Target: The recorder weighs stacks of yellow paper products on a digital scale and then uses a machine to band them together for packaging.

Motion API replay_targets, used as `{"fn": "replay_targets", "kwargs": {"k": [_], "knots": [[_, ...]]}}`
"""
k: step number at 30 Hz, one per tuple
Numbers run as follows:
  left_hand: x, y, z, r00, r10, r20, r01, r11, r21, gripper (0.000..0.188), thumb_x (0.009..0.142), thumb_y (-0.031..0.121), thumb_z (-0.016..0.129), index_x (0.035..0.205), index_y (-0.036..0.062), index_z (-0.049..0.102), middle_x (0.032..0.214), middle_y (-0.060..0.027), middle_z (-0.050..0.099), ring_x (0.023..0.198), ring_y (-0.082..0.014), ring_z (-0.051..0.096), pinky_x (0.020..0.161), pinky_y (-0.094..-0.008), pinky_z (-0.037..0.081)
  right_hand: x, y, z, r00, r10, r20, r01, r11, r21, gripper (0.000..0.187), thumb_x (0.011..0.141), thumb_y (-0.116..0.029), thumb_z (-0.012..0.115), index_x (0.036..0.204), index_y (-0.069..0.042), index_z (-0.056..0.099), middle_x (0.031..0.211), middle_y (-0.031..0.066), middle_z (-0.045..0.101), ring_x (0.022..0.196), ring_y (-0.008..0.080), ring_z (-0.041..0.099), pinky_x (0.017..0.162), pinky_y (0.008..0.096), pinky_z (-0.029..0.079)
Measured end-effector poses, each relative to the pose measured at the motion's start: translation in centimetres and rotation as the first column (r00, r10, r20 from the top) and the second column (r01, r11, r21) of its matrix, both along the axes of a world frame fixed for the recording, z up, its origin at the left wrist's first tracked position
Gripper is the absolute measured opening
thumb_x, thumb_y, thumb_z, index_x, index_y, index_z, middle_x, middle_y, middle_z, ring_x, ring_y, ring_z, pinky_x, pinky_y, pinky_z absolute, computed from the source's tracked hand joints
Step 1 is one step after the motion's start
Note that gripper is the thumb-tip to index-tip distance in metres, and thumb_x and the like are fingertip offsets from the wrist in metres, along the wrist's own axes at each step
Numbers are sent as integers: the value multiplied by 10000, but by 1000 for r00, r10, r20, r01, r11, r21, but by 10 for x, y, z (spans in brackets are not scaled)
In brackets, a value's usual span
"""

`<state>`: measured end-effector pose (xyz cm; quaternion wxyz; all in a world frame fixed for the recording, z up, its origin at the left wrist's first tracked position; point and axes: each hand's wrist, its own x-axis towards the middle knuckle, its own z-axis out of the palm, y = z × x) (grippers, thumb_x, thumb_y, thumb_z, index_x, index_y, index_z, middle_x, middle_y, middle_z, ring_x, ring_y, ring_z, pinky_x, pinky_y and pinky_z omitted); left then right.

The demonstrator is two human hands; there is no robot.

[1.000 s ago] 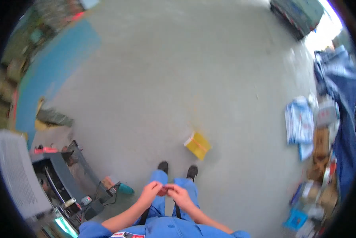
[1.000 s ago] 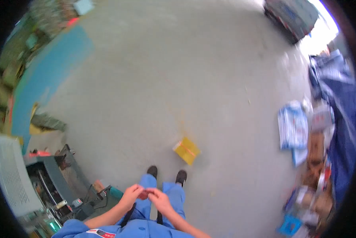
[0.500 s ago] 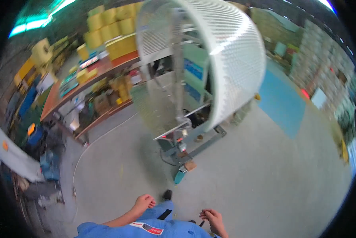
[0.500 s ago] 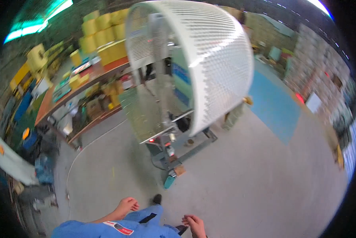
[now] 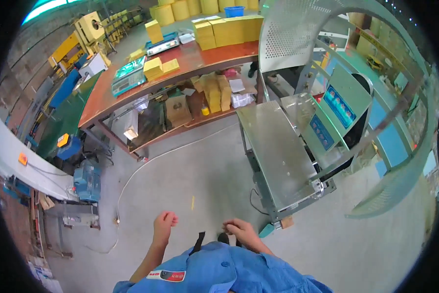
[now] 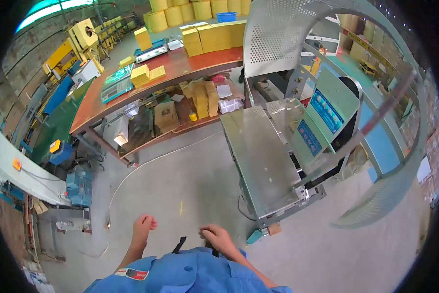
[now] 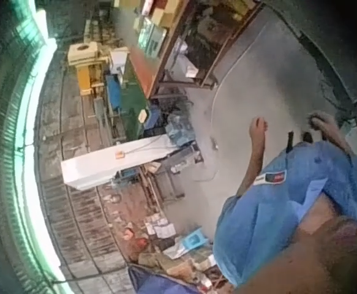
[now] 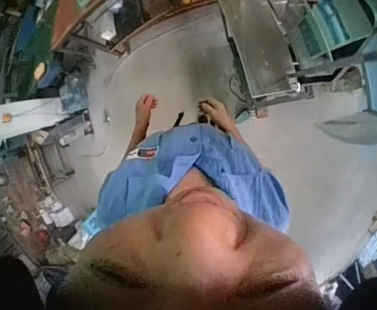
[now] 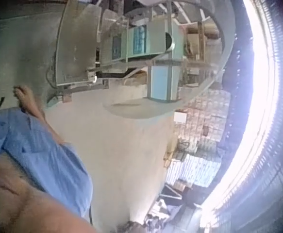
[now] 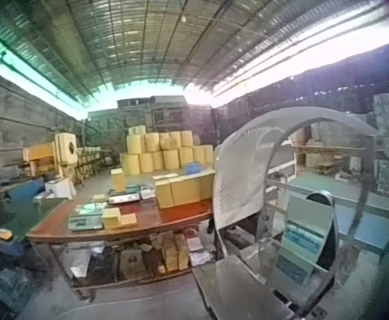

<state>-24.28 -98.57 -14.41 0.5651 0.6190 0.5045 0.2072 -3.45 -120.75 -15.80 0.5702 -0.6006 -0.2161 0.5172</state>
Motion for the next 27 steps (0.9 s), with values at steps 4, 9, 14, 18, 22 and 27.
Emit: {"fn": "replay_targets", "kwargs": {"k": [4,9,14,18,22,27], "knots": [[75,57,8,992,-63,106,63,998,3,202,955,173,567,977,-13,644,877,-94,685,774,-146,646,713,-276,524,38,67,4,987,42,-153,-38,999,25,263,970,-148,550,1157,18,632,1033,96,680,949,167,640,859,307,510],[150,95,-1,896,-442,-43,444,896,31,247,957,142,573,1128,-34,606,968,-129,693,841,-169,679,780,-296,539,128,127,-40,994,14,-105,-12,1000,18,254,961,-158,551,1115,22,643,995,103,689,906,164,665,804,300,532],[206,171,19,952,-304,-35,306,950,60,267,967,143,555,1155,-43,598,967,-133,694,853,-174,683,777,-296,541,225,234,-25,994,-17,-105,22,999,50,253,938,-135,549,1100,33,648,930,92,687,850,159,657,778,301,533],[249,230,37,990,-133,48,134,991,-12,266,969,139,551,1156,-41,606,990,-133,697,858,-174,678,775,-297,541,291,326,24,996,57,62,-64,990,124,286,920,-173,579,1109,31,645,917,91,682,808,146,650,751,280,525],[290,296,28,973,-232,-11,232,972,-41,252,970,132,546,1145,-36,611,993,-128,694,860,-176,671,776,-298,540,344,407,10,980,172,103,-184,977,111,284,976,-213,549,1121,15,635,992,81,674,904,131,631,786,267,514],[370,408,37,947,-321,22,320,947,35,212,974,123,544,1089,-35,626,966,-101,686,863,-147,654,791,-289,532,403,485,-52,983,-103,-154,114,991,64,274,941,-253,590,1055,-10,650,915,69,676,788,143,635,719,293,525]]}}
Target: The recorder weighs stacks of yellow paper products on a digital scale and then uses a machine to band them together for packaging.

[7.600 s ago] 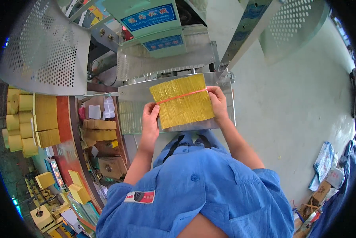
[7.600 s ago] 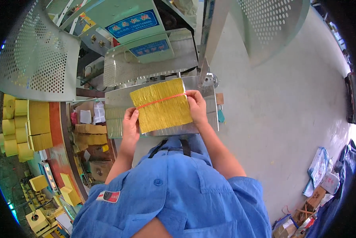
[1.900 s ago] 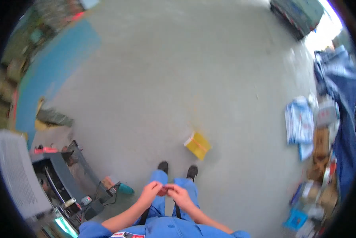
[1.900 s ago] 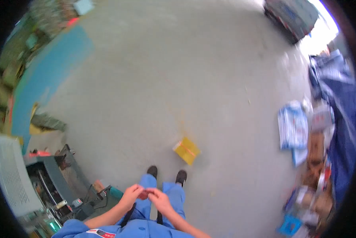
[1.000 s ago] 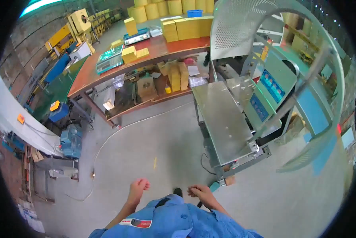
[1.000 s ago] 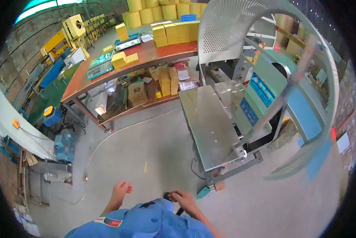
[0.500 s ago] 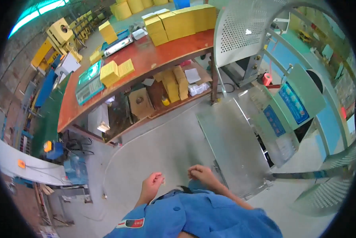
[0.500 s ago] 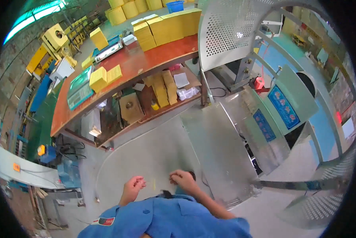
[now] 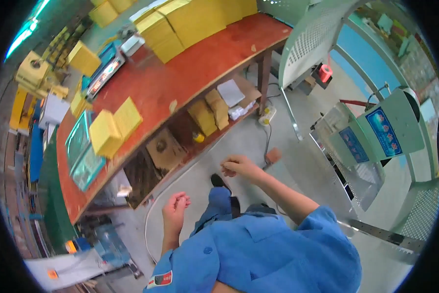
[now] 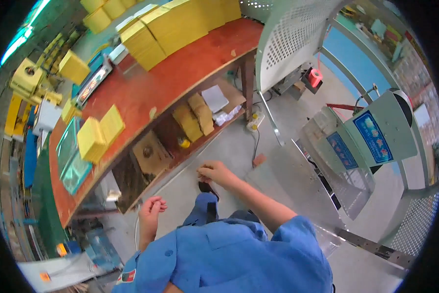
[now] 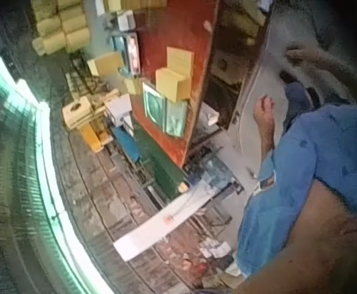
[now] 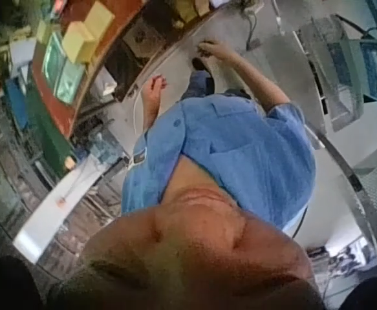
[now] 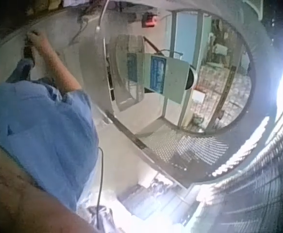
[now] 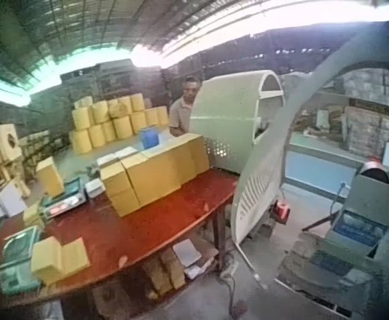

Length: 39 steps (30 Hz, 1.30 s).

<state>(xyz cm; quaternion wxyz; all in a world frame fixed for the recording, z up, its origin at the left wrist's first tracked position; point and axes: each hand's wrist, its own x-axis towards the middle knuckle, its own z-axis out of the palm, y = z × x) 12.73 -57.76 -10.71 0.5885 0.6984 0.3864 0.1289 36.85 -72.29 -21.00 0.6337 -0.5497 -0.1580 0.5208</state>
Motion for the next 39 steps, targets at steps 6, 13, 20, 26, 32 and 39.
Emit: {"fn": "replay_targets", "kwargs": {"k": [6,13,20,26,32,39], "knots": [[156,120,21,939,-332,89,287,900,329,182,996,78,503,1093,-24,617,967,-84,665,857,-125,629,805,-266,516,99,55,-86,854,-483,-195,453,873,-180,264,941,-281,605,1038,-39,644,875,68,662,728,161,647,647,288,524],[260,185,-1,924,-374,75,362,922,141,193,1005,117,485,1013,-17,624,902,-84,663,801,-145,633,742,-282,523,210,128,-157,702,-676,226,712,657,-246,308,935,-273,624,1109,-20,600,915,63,661,661,133,661,554,260,505],[193,156,-70,840,-522,-150,457,829,-323,176,998,104,488,988,-16,616,924,-101,668,827,-164,644,767,-298,525,288,167,-202,569,-468,676,816,422,-394,528,824,-353,735,1203,-17,586,1229,215,609,1164,363,572,956,444,467],[204,150,-94,844,-482,-236,353,830,-432,163,994,80,490,1045,-18,611,952,-111,676,846,-175,655,770,-301,531,322,171,-228,603,-266,752,779,399,-484,435,784,-293,730,1126,-57,600,1117,178,645,1095,364,601,909,467,476],[259,143,-113,859,-484,-163,368,807,-461,187,1010,114,471,1049,-12,603,946,-113,669,844,-177,653,772,-307,533,339,152,-263,523,-349,778,819,458,-345,266,772,-279,708,923,-66,655,909,171,688,919,369,655,804,476,505],[303,129,-138,792,-584,-177,448,753,-481,194,1016,135,472,1058,-6,598,954,-108,662,843,-168,648,765,-314,530,344,148,-237,601,-258,756,748,514,-420,265,817,-322,661,840,-59,681,874,181,691,879,382,665,764,483,523]]}}
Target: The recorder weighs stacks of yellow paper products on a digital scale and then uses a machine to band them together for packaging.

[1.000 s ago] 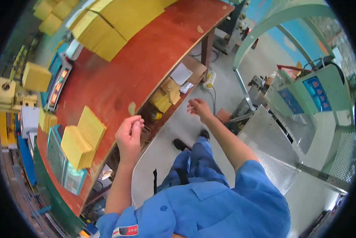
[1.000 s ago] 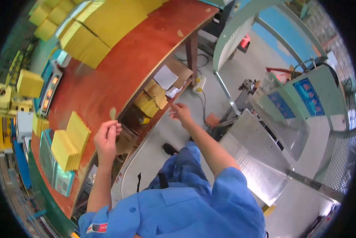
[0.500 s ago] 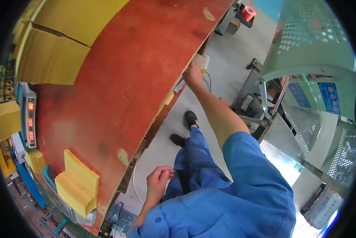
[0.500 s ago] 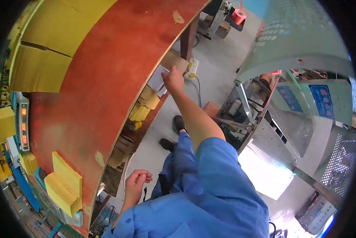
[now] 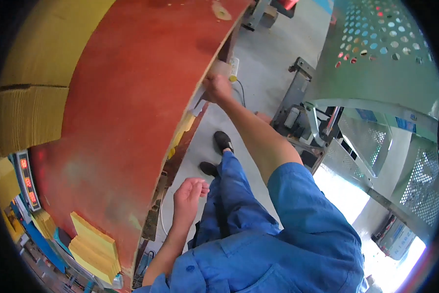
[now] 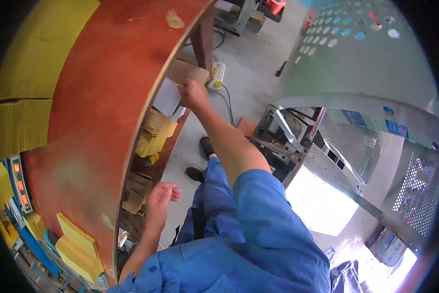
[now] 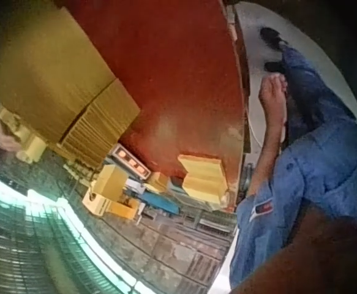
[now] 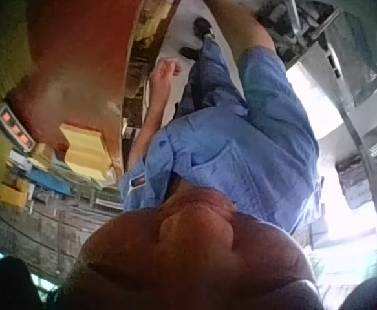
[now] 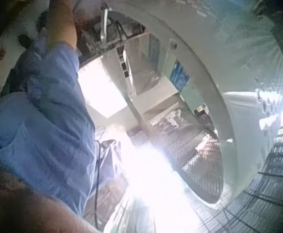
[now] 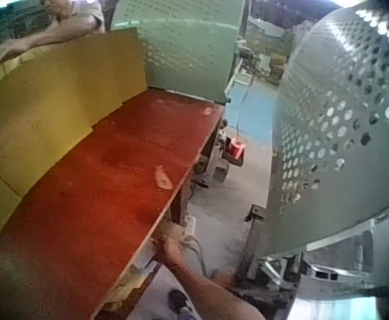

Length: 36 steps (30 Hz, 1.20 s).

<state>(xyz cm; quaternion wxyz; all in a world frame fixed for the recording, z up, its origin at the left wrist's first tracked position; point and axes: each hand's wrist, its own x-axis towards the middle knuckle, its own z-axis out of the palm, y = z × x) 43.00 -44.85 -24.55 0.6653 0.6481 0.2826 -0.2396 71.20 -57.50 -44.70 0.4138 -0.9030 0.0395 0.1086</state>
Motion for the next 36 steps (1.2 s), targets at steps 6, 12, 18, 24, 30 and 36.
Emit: {"fn": "replay_targets", "kwargs": {"k": [6,12,18,24,30,36], "knots": [[50,-7,-15,997,83,-8,-83,993,-85,198,1006,177,513,1048,13,616,926,-92,666,825,-165,642,750,-304,518,2,-6,10,989,47,141,-25,989,-148,201,826,-296,657,834,-98,683,817,151,686,800,363,668,702,474,527],[148,-3,-100,934,357,14,-346,913,-218,220,974,203,555,1063,15,626,1045,-84,634,987,-179,612,852,-336,510,-16,-3,18,969,33,246,-13,997,-81,174,831,-265,678,822,-92,658,808,142,671,775,366,658,678,480,518],[218,-5,-170,773,634,15,-595,733,-330,268,962,216,579,1118,-1,586,1113,-88,594,1088,-187,569,934,-354,484,-26,6,16,963,-44,266,49,999,-13,158,815,-215,699,887,-81,656,879,136,638,790,382,642,683,502,507],[239,14,-212,865,494,85,-463,852,-246,284,953,230,598,1135,12,578,1058,-69,591,1020,-181,574,938,-356,490,-25,7,-2,904,77,421,-50,996,-75,253,752,-146,691,1002,-106,673,925,114,615,888,337,606,747,446,492],[242,3,-189,850,526,-21,-514,820,-250,283,975,281,579,1136,48,584,1050,-68,627,954,-161,611,861,-294,514,-34,2,13,806,220,550,-135,972,-191,310,734,-107,662,1043,-135,677,965,64,620,954,284,583,806,402,469],[242,1,-180,893,449,34,-431,874,-226,273,961,311,609,1111,84,580,1025,-37,631,938,-141,619,832,-293,508,-42,6,10,818,163,552,-165,985,-46,340,709,-67,678,1040,-143,681,974,39,641,927,274,589,792,390,489]]}}
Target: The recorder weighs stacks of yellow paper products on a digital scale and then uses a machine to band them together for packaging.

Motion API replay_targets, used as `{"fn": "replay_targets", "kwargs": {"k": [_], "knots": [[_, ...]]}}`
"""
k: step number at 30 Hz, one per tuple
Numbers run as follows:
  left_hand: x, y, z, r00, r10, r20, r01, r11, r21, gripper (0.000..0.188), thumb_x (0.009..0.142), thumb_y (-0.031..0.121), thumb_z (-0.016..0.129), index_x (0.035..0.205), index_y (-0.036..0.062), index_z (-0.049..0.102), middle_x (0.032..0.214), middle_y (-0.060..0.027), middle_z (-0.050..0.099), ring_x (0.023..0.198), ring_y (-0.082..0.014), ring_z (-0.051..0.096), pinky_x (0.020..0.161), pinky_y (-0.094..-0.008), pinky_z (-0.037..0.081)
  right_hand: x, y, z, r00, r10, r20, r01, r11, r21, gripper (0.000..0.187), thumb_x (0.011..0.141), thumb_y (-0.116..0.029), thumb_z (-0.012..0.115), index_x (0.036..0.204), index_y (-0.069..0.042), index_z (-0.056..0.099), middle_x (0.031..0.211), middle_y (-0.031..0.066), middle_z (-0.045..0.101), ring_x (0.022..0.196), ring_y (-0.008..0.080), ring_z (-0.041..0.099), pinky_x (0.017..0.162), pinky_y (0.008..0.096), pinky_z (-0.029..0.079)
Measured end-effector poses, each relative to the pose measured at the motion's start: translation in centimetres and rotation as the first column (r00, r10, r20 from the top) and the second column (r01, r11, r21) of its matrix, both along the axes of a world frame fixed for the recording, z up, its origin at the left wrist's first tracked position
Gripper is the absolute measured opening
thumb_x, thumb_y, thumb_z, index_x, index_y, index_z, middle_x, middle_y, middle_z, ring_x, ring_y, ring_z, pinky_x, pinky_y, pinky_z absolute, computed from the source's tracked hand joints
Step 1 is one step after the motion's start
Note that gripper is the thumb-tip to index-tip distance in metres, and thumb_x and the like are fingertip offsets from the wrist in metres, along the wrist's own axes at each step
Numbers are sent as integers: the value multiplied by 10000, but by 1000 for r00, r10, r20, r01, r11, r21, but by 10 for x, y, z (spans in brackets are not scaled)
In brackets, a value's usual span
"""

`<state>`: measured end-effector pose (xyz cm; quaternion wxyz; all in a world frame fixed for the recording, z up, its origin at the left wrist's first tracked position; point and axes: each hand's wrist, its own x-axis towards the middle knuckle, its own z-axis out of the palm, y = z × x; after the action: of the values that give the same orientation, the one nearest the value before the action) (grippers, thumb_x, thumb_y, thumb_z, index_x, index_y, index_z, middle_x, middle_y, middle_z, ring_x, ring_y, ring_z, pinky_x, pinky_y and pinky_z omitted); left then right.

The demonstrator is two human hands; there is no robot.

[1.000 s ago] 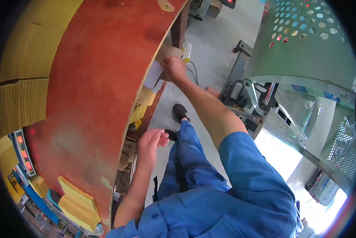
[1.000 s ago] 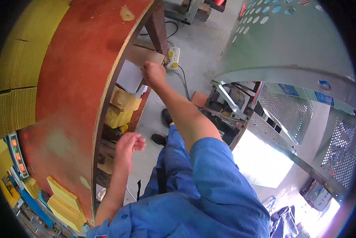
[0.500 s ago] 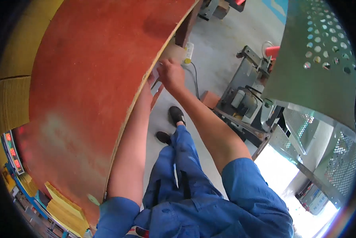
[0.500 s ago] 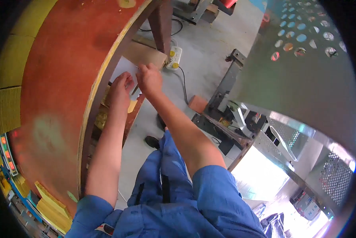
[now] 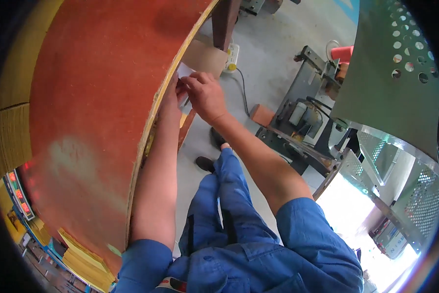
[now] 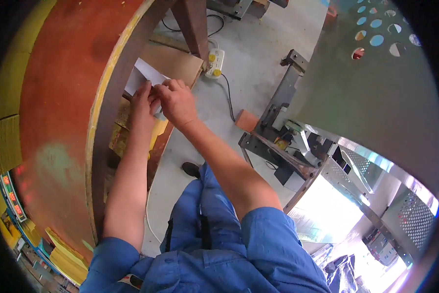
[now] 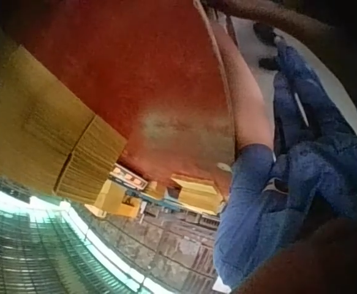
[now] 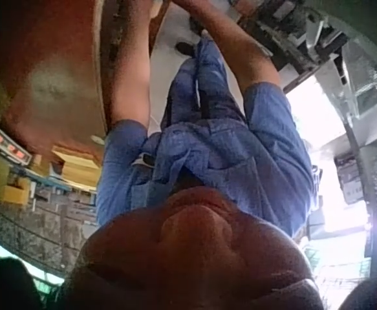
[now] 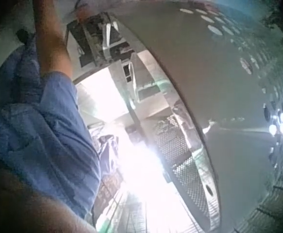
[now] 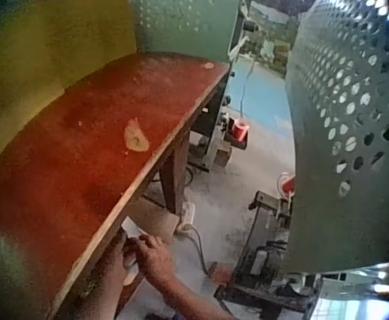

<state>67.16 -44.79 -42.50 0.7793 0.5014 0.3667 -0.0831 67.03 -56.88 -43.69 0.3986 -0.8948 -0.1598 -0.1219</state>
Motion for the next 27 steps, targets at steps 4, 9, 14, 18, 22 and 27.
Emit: {"fn": "replay_targets", "kwargs": {"k": [4,9,14,18,22,27], "knots": [[0,1,-1,1000,4,0,-4,1000,-15,302,928,308,662,1121,99,560,989,-33,612,926,-148,616,789,-293,501,-2,1,-5,1000,-5,-2,5,997,82,350,703,-29,679,1031,-149,682,945,32,660,890,276,597,772,378,512],[1,5,-8,999,34,-18,-34,999,-3,326,913,275,689,1148,95,551,1000,-43,618,920,-163,623,771,-307,515,-7,2,-1,997,-8,-77,19,990,140,315,736,-32,688,1037,-128,679,954,58,669,895,293,606,771,390,515],[1,4,-12,999,-2,33,2,1000,4,328,916,274,687,1154,91,554,1007,-56,637,920,-174,635,774,-315,530,-5,0,-4,995,4,-104,11,990,142,305,760,-37,702,1054,-114,675,972,75,673,905,307,614,778,405,516],[1,1,-12,1000,-17,18,16,998,58,358,932,315,655,1188,84,558,1066,-73,631,985,-185,616,851,-329,509,-6,-1,-4,996,1,-86,15,983,181,309,726,-15,691,1023,-98,672,949,76,664,900,305,597,779,401,514],[2,-5,-7,998,-53,-14,54,994,99,365,961,338,605,1217,82,556,1123,-72,609,1047,-192,595,922,-341,485,-4,-4,-6,994,8,-105,14,979,203,360,693,-4,718,1037,-89,655,961,88,659,912,321,594,790,407,511],[6,1,-12,998,-56,-31,60,989,133,312,961,268,587,1206,77,556,1095,-67,606,1004,-180,605,894,-339,499,-4,-1,-3,988,20,-151,11,979,202,382,689,-17,725,1055,-91,645,977,93,649,938,325,588,801,414,506]]}}
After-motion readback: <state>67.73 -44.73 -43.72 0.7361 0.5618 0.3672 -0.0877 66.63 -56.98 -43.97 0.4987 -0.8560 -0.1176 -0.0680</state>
